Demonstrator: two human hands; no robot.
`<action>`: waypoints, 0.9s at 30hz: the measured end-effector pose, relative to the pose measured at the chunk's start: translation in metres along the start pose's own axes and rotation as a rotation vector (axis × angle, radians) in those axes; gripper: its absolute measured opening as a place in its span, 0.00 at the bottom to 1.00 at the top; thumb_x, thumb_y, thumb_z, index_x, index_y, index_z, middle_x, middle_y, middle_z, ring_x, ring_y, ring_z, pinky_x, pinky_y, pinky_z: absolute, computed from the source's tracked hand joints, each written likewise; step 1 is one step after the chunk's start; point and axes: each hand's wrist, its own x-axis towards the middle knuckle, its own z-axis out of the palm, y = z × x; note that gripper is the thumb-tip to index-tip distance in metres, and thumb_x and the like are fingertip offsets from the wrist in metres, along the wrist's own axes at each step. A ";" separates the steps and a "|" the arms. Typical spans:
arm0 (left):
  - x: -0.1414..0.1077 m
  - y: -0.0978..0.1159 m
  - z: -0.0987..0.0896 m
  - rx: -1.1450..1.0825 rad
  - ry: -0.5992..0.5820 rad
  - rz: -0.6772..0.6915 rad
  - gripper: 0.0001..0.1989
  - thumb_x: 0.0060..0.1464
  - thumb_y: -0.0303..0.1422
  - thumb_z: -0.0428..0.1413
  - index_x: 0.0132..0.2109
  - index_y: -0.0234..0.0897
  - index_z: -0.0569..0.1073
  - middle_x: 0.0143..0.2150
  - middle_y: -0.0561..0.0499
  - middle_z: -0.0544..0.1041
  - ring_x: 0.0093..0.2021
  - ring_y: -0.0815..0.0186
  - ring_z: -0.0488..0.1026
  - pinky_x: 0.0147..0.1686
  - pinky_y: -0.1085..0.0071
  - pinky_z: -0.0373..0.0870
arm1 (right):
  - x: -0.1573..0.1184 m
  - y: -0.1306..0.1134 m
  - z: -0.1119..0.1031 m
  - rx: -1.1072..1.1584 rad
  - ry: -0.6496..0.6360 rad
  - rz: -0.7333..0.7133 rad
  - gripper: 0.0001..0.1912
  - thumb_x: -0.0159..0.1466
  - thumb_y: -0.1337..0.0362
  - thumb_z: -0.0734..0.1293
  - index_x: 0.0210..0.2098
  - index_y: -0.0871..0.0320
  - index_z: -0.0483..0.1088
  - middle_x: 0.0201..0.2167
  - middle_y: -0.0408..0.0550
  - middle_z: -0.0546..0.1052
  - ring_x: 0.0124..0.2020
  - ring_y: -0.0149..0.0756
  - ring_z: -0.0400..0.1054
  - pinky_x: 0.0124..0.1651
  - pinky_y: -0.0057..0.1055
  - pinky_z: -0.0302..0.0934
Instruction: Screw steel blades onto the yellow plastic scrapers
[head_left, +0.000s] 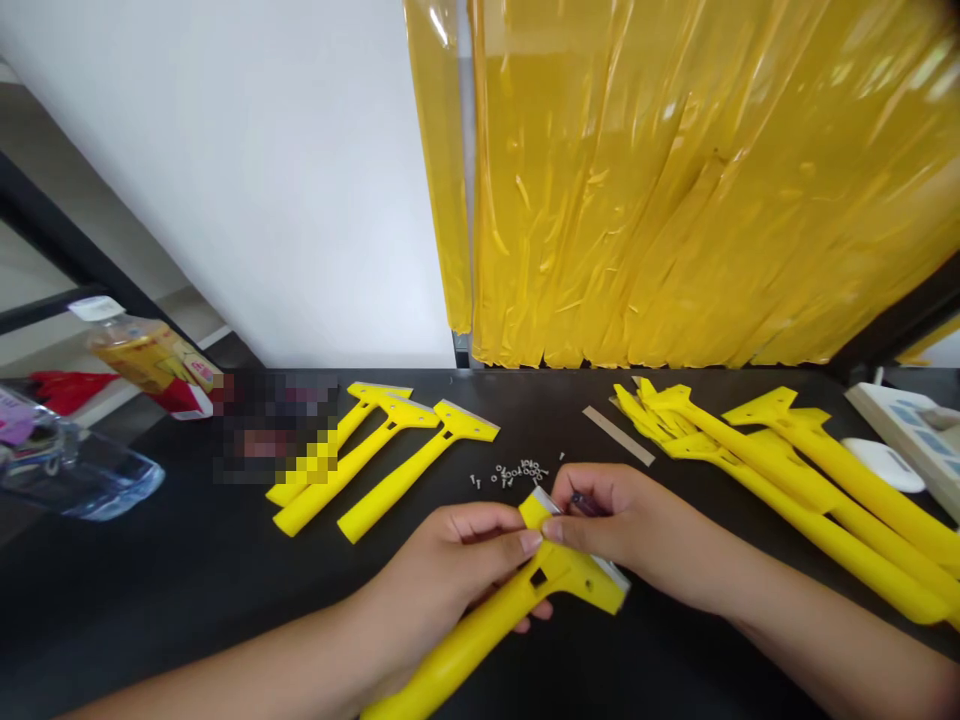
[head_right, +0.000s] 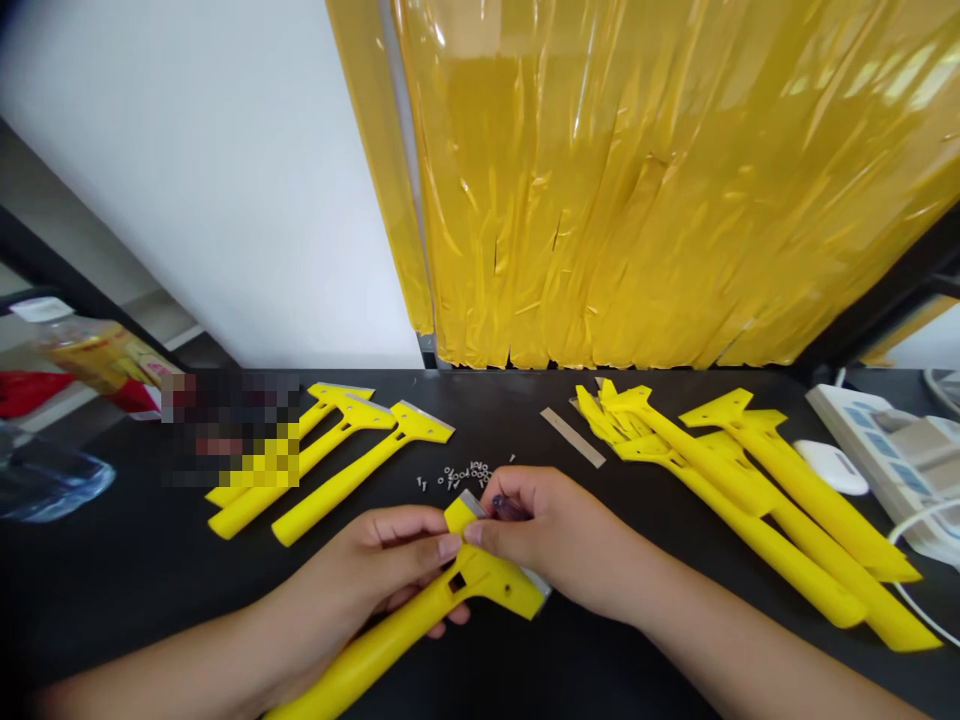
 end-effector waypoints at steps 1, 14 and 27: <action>0.000 0.000 0.002 0.005 0.022 0.002 0.14 0.59 0.42 0.66 0.42 0.34 0.80 0.38 0.45 0.84 0.37 0.60 0.84 0.36 0.71 0.76 | 0.000 0.000 -0.001 0.011 -0.009 -0.001 0.14 0.64 0.56 0.74 0.32 0.57 0.70 0.22 0.36 0.64 0.25 0.28 0.54 0.27 0.26 0.46; 0.002 -0.001 0.007 0.000 0.079 0.032 0.14 0.61 0.42 0.65 0.43 0.35 0.79 0.36 0.47 0.83 0.37 0.60 0.83 0.35 0.70 0.77 | 0.003 0.004 -0.006 0.120 0.014 0.043 0.22 0.59 0.47 0.78 0.32 0.59 0.74 0.25 0.39 0.71 0.26 0.28 0.59 0.29 0.26 0.51; 0.001 -0.006 0.005 -0.004 0.068 0.039 0.11 0.61 0.40 0.64 0.40 0.35 0.77 0.32 0.50 0.81 0.32 0.63 0.81 0.31 0.72 0.77 | 0.004 0.000 -0.003 0.057 -0.008 0.047 0.24 0.60 0.43 0.76 0.32 0.59 0.74 0.24 0.39 0.69 0.26 0.30 0.58 0.30 0.28 0.51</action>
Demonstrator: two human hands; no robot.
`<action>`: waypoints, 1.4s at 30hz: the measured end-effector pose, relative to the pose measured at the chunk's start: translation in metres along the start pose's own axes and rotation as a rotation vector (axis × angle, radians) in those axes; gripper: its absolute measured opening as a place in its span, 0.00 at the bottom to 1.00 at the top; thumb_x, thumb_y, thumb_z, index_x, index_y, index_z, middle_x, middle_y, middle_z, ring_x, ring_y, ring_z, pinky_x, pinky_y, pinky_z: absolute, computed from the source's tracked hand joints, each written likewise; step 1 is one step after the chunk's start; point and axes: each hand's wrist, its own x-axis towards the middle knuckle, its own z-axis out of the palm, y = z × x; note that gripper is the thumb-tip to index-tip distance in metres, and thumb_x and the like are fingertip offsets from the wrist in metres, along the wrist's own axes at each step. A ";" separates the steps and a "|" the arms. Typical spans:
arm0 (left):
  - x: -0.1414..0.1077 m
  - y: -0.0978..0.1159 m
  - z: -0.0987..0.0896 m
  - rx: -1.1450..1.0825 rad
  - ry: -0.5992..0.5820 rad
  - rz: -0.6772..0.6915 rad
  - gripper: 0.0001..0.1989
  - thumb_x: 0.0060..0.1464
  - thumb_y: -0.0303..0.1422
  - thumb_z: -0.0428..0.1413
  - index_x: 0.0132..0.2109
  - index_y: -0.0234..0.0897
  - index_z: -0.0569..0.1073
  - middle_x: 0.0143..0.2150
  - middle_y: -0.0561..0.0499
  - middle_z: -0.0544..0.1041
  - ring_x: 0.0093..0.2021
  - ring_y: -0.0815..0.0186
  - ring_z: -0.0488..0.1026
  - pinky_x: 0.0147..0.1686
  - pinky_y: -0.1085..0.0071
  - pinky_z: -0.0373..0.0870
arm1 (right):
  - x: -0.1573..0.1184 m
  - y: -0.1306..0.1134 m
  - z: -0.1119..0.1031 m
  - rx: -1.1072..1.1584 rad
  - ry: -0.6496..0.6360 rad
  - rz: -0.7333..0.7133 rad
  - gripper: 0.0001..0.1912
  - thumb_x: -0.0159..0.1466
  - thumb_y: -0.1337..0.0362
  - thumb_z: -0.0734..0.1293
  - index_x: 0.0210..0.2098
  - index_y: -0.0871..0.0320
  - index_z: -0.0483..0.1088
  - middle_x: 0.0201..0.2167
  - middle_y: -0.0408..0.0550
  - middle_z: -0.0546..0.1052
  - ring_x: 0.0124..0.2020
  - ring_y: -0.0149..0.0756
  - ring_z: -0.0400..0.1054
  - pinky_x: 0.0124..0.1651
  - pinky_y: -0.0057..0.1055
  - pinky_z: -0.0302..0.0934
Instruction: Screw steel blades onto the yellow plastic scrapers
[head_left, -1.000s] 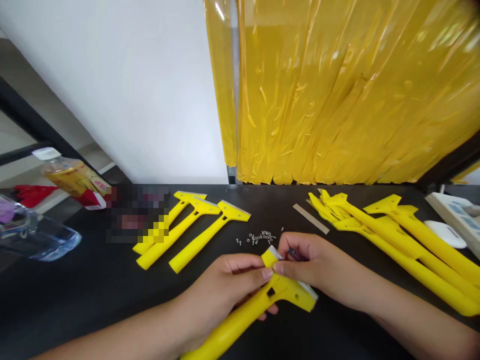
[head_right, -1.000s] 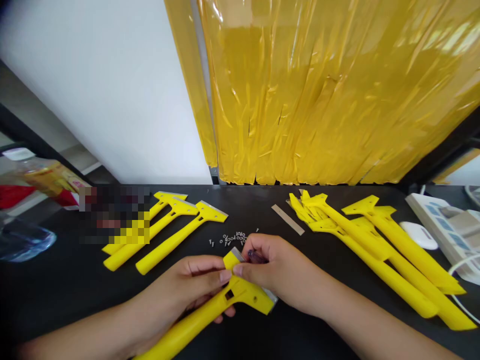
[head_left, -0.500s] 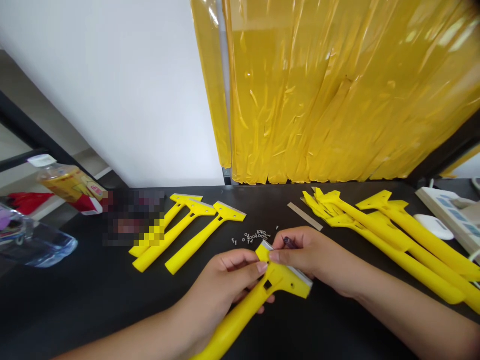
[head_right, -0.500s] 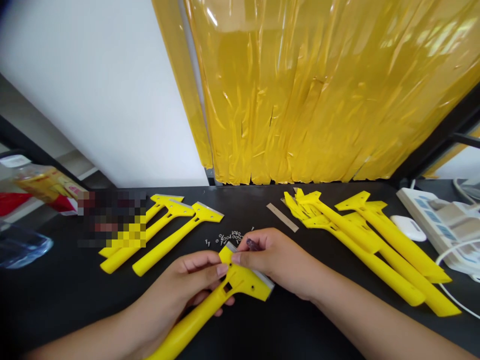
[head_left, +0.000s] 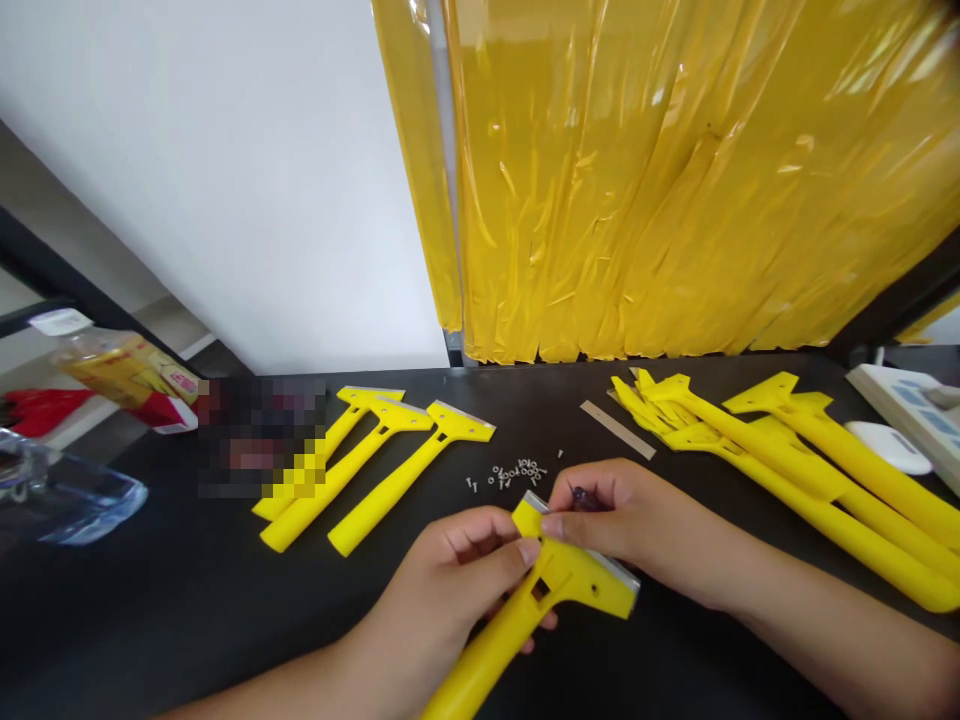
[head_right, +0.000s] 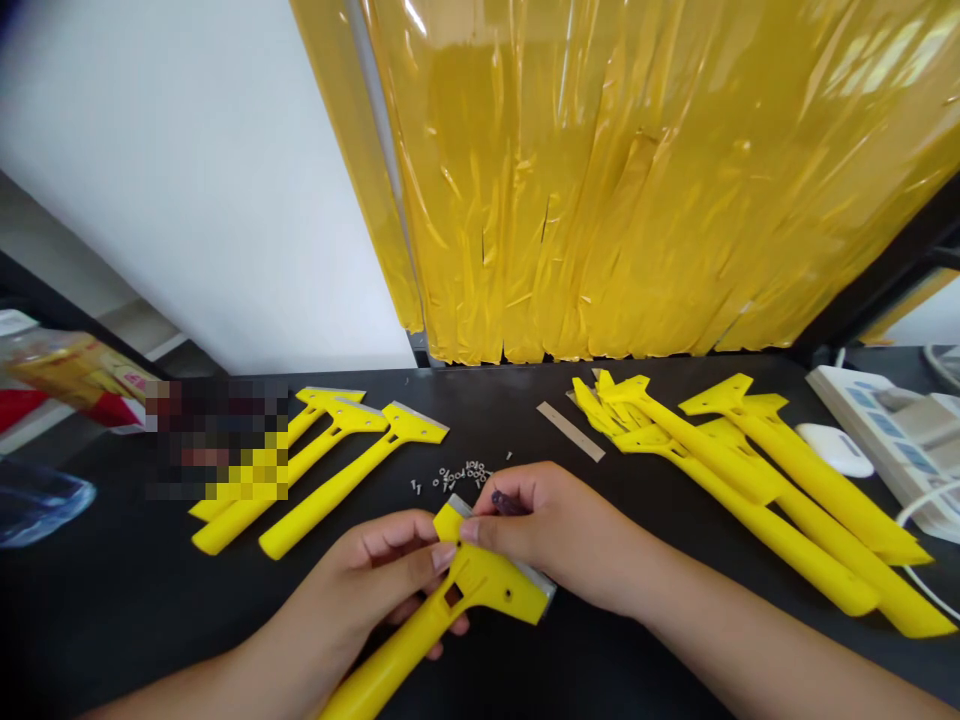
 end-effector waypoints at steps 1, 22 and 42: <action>0.000 0.000 0.000 0.001 0.007 0.004 0.11 0.62 0.40 0.64 0.40 0.35 0.77 0.33 0.50 0.81 0.33 0.63 0.82 0.31 0.72 0.77 | 0.000 0.000 -0.001 -0.003 -0.003 -0.012 0.22 0.60 0.44 0.76 0.32 0.59 0.75 0.24 0.39 0.68 0.26 0.29 0.57 0.29 0.28 0.50; -0.006 0.006 -0.002 -0.081 0.026 0.019 0.08 0.59 0.37 0.68 0.36 0.37 0.81 0.27 0.56 0.74 0.26 0.75 0.66 0.30 0.80 0.66 | -0.002 0.000 -0.006 0.029 -0.060 0.002 0.16 0.57 0.53 0.80 0.30 0.58 0.76 0.22 0.36 0.66 0.25 0.27 0.54 0.28 0.27 0.46; -0.005 0.002 -0.003 -0.069 -0.020 -0.042 0.12 0.57 0.37 0.68 0.39 0.35 0.77 0.31 0.52 0.76 0.31 0.63 0.80 0.24 0.75 0.75 | -0.004 -0.003 -0.004 0.037 -0.043 -0.019 0.17 0.59 0.51 0.79 0.30 0.58 0.75 0.21 0.36 0.65 0.24 0.27 0.54 0.27 0.26 0.47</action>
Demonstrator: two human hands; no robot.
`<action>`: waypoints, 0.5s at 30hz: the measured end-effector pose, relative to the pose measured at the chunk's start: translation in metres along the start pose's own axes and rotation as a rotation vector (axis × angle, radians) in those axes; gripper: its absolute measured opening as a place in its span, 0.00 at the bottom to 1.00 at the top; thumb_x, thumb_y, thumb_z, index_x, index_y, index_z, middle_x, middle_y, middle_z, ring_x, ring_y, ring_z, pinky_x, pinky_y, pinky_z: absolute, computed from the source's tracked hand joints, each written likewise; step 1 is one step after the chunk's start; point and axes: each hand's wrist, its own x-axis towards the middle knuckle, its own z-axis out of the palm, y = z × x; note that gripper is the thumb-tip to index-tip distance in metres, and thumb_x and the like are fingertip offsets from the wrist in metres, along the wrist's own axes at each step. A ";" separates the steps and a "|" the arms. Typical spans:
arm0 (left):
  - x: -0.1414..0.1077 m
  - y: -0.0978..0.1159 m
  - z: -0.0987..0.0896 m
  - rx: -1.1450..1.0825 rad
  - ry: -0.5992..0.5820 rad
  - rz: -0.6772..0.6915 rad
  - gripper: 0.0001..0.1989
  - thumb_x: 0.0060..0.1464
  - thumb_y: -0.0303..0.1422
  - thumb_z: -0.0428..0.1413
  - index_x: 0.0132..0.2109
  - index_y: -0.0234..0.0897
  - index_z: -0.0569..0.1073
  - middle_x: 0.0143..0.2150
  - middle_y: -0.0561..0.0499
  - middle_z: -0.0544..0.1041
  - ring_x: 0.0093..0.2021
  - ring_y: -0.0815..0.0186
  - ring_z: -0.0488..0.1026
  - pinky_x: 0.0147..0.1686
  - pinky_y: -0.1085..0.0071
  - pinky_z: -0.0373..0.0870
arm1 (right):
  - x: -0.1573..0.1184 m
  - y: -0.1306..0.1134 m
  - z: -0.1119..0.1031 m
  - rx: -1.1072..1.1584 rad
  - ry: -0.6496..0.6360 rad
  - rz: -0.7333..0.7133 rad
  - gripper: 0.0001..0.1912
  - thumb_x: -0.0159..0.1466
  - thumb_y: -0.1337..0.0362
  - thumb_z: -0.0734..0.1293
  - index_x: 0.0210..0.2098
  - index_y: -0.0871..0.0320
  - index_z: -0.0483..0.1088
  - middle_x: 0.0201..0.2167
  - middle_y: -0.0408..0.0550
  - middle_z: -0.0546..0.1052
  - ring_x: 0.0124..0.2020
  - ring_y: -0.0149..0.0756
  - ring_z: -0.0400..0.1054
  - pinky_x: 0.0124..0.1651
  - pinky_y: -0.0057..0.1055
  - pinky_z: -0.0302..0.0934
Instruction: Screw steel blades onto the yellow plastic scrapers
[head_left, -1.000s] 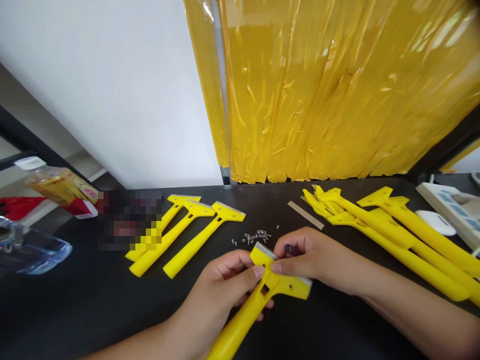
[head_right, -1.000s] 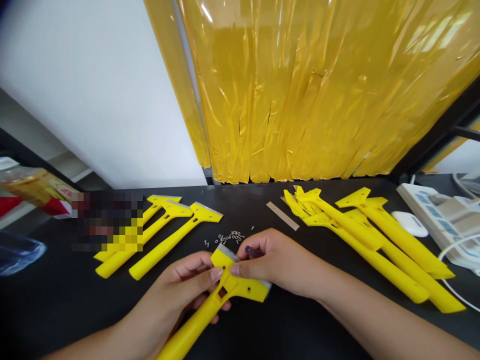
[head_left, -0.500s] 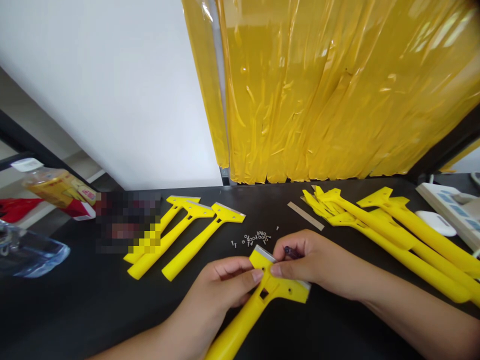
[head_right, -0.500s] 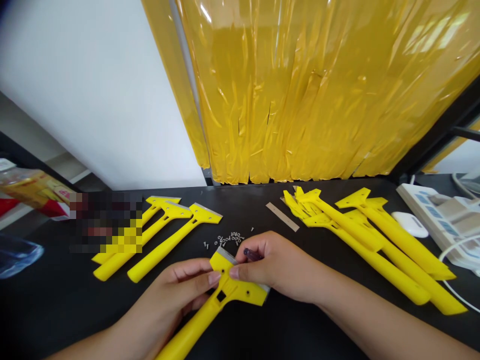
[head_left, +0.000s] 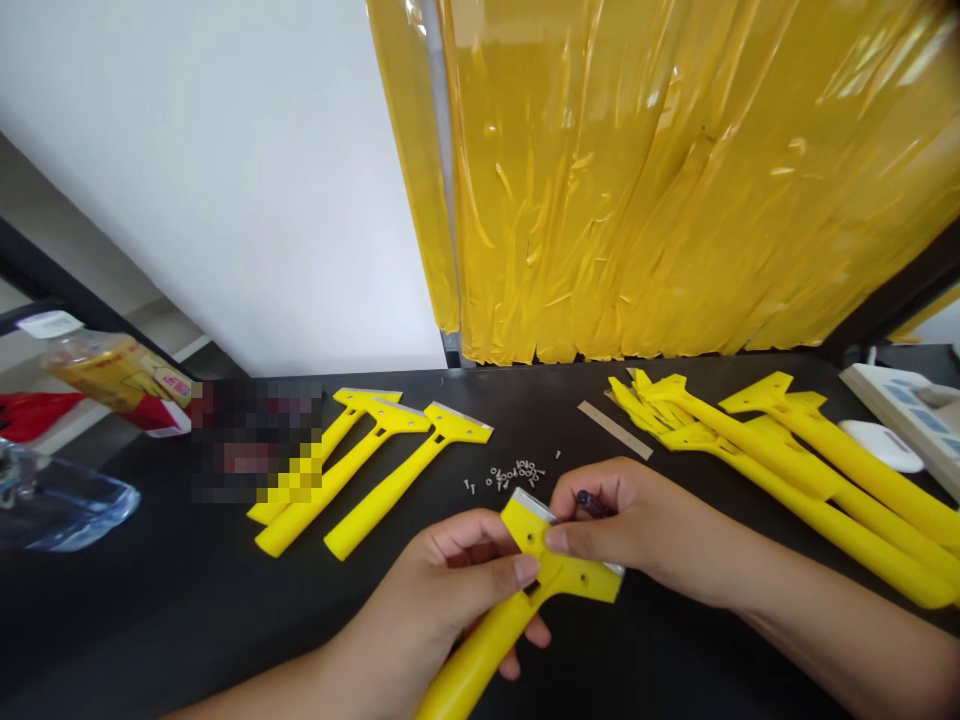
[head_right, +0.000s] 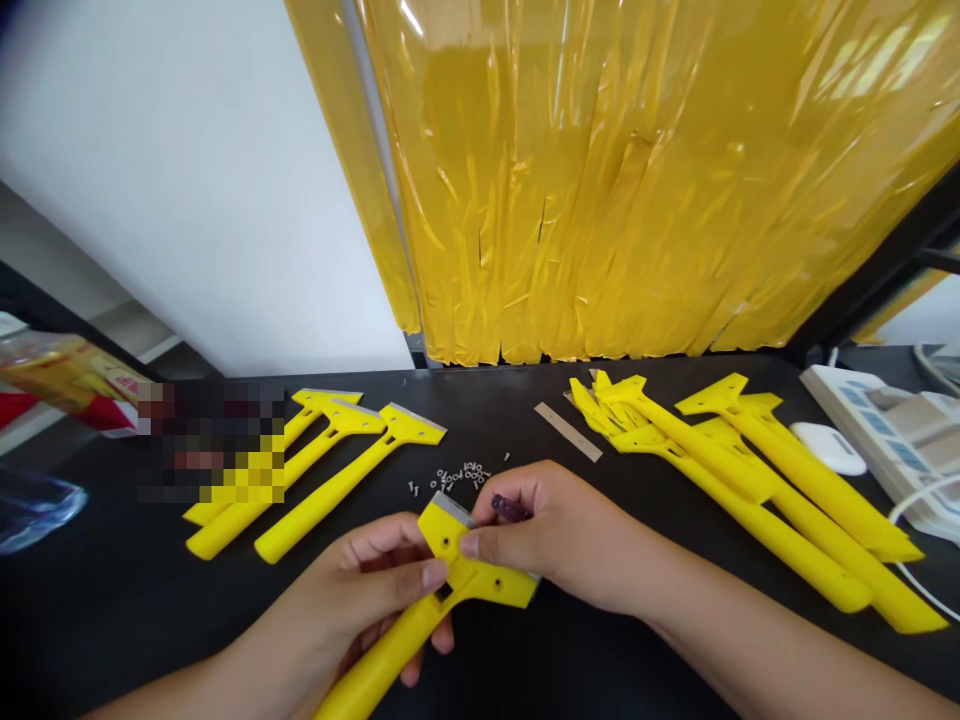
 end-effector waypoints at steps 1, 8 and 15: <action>0.000 0.000 0.000 0.000 -0.004 0.000 0.11 0.57 0.37 0.68 0.39 0.35 0.77 0.30 0.52 0.76 0.31 0.63 0.80 0.24 0.75 0.75 | 0.000 0.000 0.001 0.003 0.001 0.001 0.17 0.58 0.51 0.79 0.30 0.57 0.75 0.21 0.36 0.65 0.24 0.27 0.54 0.27 0.26 0.47; -0.002 0.002 0.002 0.016 0.017 0.009 0.12 0.57 0.37 0.68 0.39 0.35 0.77 0.30 0.51 0.77 0.30 0.64 0.79 0.24 0.76 0.74 | -0.005 -0.004 -0.008 -0.079 0.001 0.010 0.17 0.61 0.48 0.77 0.36 0.55 0.81 0.24 0.39 0.69 0.26 0.29 0.56 0.28 0.27 0.49; 0.001 -0.001 -0.002 0.070 -0.013 -0.047 0.13 0.55 0.38 0.69 0.39 0.34 0.78 0.35 0.48 0.80 0.29 0.65 0.79 0.22 0.76 0.74 | -0.001 -0.007 -0.044 -0.027 0.564 -0.293 0.26 0.68 0.39 0.67 0.36 0.54 0.82 0.34 0.48 0.76 0.34 0.38 0.65 0.37 0.34 0.60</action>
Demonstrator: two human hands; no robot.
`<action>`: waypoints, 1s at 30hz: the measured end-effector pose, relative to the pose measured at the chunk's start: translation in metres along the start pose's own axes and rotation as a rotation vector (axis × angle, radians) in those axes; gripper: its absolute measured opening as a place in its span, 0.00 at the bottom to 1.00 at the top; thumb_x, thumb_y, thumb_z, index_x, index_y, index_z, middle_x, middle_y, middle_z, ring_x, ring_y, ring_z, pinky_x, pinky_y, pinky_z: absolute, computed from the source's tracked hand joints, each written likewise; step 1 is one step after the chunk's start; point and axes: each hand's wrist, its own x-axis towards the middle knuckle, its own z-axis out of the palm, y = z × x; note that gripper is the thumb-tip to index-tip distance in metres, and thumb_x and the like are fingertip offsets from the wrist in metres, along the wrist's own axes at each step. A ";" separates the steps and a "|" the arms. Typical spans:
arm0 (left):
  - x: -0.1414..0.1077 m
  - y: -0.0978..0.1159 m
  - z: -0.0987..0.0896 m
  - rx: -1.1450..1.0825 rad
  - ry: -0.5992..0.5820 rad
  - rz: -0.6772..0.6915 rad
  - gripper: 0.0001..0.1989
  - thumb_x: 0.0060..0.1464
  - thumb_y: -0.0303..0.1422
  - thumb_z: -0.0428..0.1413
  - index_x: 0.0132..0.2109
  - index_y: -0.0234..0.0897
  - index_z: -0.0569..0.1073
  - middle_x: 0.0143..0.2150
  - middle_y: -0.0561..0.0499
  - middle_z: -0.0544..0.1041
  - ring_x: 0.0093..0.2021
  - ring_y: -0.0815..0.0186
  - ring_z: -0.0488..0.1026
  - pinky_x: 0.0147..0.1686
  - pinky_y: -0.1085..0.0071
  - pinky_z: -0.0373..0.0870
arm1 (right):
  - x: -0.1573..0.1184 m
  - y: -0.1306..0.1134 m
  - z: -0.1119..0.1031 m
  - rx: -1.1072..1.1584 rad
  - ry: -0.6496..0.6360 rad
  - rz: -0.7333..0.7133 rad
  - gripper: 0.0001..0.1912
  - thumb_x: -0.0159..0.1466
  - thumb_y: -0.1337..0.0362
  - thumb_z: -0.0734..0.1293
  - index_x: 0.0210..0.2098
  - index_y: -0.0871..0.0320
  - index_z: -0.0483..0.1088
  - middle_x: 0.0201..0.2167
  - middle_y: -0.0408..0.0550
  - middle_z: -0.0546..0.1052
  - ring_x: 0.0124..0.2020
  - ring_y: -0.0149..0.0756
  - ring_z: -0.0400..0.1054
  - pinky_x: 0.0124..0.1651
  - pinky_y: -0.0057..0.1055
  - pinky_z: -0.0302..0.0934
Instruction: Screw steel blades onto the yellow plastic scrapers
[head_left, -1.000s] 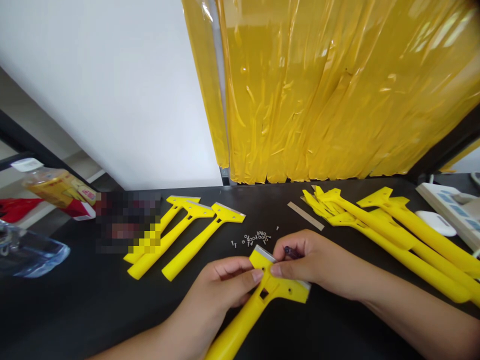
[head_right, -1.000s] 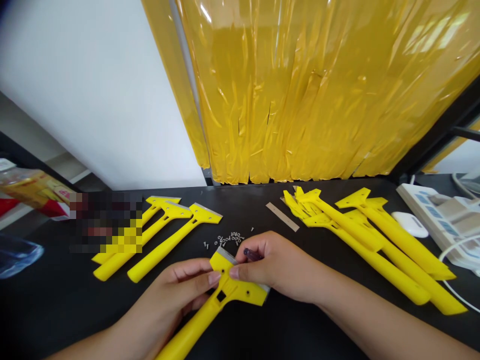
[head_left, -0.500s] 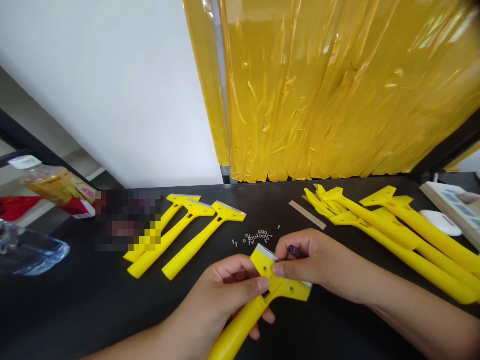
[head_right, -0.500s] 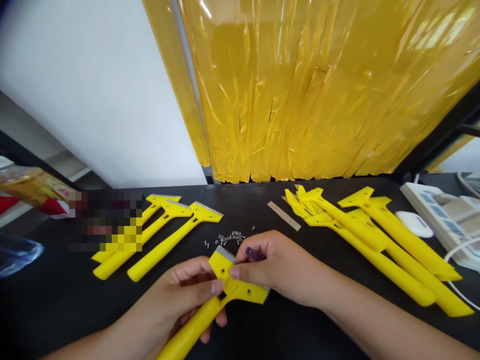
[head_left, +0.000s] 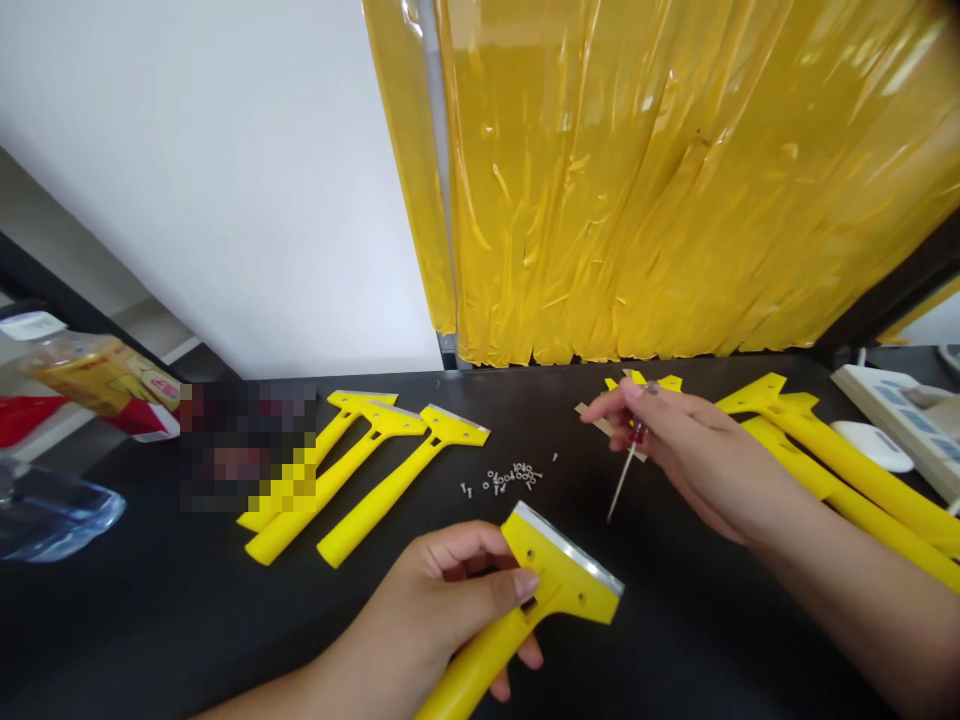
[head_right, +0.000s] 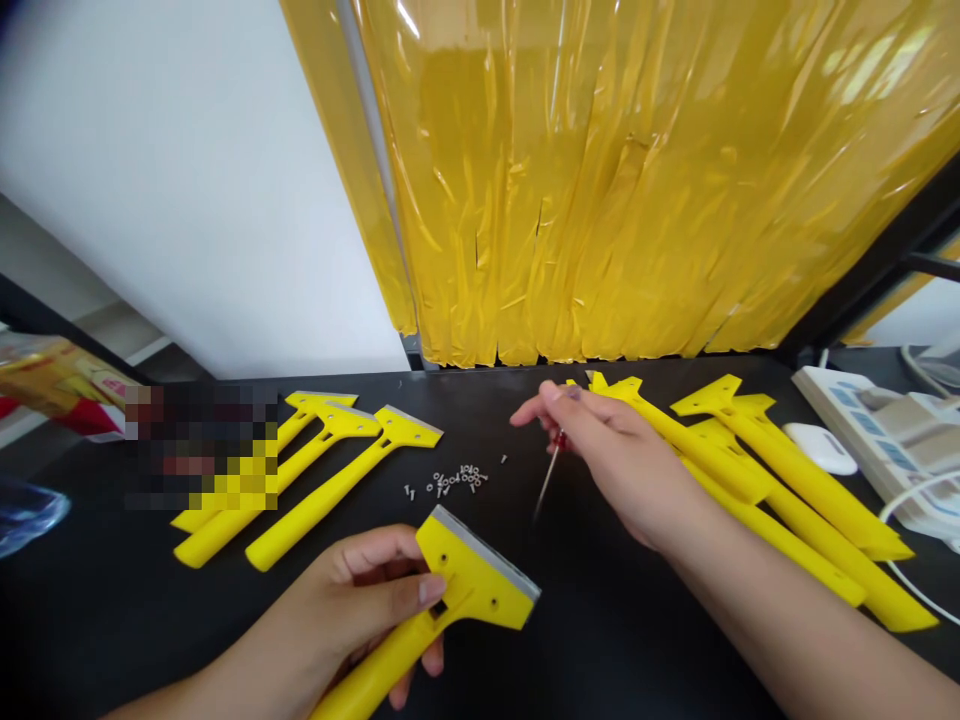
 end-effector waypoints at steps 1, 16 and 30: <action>0.001 0.000 -0.001 0.002 -0.005 -0.003 0.13 0.55 0.38 0.69 0.40 0.34 0.78 0.36 0.48 0.81 0.29 0.65 0.79 0.22 0.76 0.74 | 0.004 0.004 -0.001 -0.025 0.058 -0.017 0.27 0.68 0.38 0.66 0.35 0.54 0.82 0.33 0.48 0.76 0.34 0.38 0.65 0.36 0.34 0.59; -0.003 0.002 0.001 -0.011 0.022 0.010 0.13 0.55 0.40 0.68 0.39 0.35 0.76 0.30 0.50 0.79 0.28 0.64 0.78 0.23 0.76 0.73 | 0.038 0.058 0.011 0.160 0.257 -0.014 0.23 0.65 0.42 0.72 0.30 0.54 0.70 0.28 0.42 0.69 0.26 0.33 0.61 0.31 0.33 0.60; -0.002 0.003 0.001 -0.024 0.012 0.024 0.14 0.55 0.39 0.68 0.39 0.34 0.77 0.30 0.49 0.78 0.28 0.65 0.77 0.21 0.76 0.73 | 0.036 0.057 0.011 0.204 0.193 0.014 0.21 0.65 0.46 0.73 0.28 0.56 0.72 0.24 0.41 0.68 0.26 0.32 0.61 0.30 0.31 0.58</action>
